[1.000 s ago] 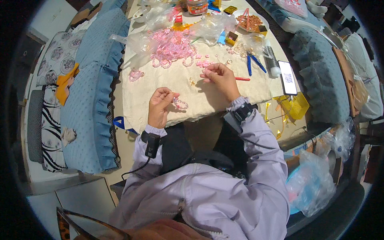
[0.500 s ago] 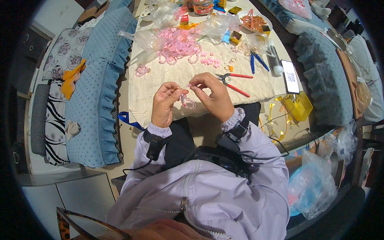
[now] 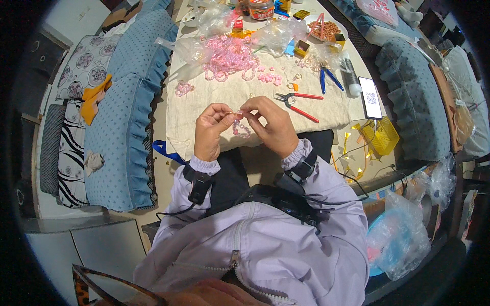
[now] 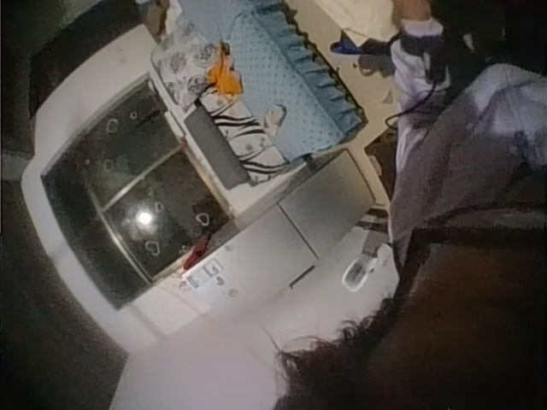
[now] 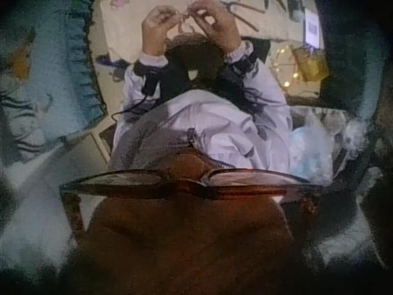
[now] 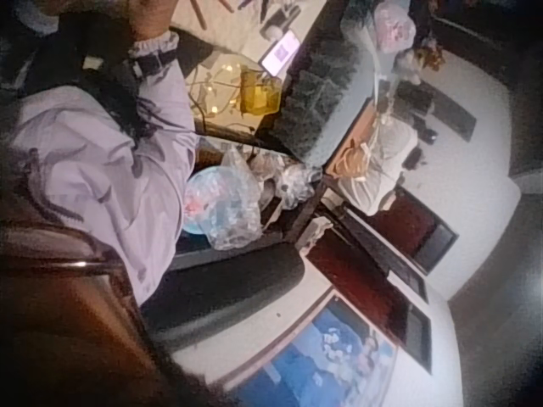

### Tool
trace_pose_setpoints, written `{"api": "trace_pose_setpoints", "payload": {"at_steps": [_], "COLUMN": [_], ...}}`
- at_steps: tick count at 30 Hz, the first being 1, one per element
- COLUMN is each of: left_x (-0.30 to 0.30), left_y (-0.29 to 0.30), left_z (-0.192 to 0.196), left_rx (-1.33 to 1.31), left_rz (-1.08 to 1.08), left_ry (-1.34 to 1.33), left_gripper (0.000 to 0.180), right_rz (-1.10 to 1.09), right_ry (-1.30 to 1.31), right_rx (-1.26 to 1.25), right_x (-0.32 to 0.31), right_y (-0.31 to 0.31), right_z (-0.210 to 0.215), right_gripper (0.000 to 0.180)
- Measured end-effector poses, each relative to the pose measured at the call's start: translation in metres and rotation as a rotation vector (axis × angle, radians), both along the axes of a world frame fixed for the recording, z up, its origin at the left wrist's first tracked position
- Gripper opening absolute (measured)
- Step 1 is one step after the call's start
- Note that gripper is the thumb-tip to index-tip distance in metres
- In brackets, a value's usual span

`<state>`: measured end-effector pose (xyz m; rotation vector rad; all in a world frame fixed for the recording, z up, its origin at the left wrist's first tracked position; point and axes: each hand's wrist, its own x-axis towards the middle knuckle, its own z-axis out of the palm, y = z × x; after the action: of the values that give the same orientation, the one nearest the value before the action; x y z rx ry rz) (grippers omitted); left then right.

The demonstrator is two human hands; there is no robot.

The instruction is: The person assembles small pink keychains by threading beads onto elastic cords and securing them with pliers. They repeatedly pick up beads and cords, use pliers to close jump rings, and place finished keychains on the table.

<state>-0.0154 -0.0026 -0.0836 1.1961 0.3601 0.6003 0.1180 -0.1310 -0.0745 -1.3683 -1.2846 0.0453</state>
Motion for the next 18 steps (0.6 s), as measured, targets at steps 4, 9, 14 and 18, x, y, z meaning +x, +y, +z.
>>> {"api": "trace_pose_setpoints", "payload": {"at_steps": [4, 9, 14, 18], "left_x": [0.0005, 0.0030, -0.0009, -0.0013], "left_y": [-0.0003, -0.0029, 0.0007, -0.0008], "left_z": [-0.0005, 0.0013, 0.0076, 0.0080], "left_rx": [0.036, 0.190, 0.313, 0.176], "left_rz": [0.037, 0.146, 0.188, 0.184], "left_ry": [-0.015, -0.008, 0.093, -0.011], "left_gripper": [0.013, 0.011, 0.013, 0.011], "right_rz": [-0.010, -0.099, -0.135, -0.073], "right_ry": [-0.016, -0.221, -0.338, -0.059], "right_rx": [-0.008, 0.008, 0.030, 0.036], "right_x": [-0.0020, -0.0022, -0.0050, -0.0085], "right_y": [0.0002, -0.0001, -0.0008, 0.0021], "right_z": [-0.0004, -0.0025, -0.0013, 0.0028], "right_gripper": [0.023, 0.024, 0.023, 0.022]}}
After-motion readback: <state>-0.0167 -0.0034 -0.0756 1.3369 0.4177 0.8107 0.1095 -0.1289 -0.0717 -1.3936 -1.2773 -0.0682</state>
